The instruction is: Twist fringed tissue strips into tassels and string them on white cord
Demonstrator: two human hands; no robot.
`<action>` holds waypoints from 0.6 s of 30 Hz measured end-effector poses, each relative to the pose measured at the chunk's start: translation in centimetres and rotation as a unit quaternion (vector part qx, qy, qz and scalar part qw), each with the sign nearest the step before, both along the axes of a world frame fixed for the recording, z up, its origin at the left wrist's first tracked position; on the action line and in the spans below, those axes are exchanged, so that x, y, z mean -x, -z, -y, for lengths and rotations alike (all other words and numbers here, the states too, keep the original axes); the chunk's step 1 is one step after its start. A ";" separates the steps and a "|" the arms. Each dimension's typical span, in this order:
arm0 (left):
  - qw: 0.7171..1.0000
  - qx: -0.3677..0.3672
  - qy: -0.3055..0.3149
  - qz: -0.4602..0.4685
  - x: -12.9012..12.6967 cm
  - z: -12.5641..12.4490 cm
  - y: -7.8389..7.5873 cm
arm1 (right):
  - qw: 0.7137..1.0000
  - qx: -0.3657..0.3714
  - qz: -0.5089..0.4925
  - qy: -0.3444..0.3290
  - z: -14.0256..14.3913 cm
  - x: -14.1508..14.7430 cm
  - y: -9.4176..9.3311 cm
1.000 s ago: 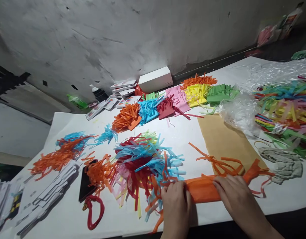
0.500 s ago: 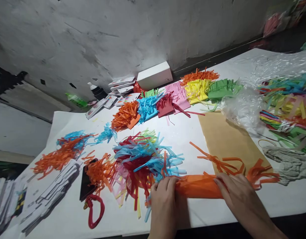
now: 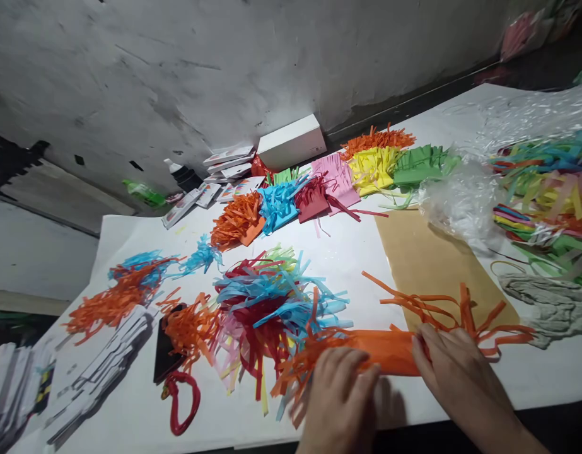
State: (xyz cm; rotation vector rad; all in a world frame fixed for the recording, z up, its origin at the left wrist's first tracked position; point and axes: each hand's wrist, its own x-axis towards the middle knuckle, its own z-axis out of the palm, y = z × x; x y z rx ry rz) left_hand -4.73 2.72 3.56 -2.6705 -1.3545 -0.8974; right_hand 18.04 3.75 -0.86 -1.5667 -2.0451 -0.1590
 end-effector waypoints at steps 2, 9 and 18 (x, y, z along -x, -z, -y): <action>0.998 0.024 0.051 -0.039 -2.2 -0.3 0.9 | 1.000 0.001 0.024 0.005 -0.1 0.1 0.0; 0.991 0.039 0.098 -0.076 -2.5 -2.3 1.8 | 0.996 -0.070 -0.035 0.033 0.1 0.6 -1.6; 0.994 0.031 0.099 -0.026 -2.6 -0.7 1.3 | 0.970 -0.104 -0.113 -0.190 2.5 0.9 -0.1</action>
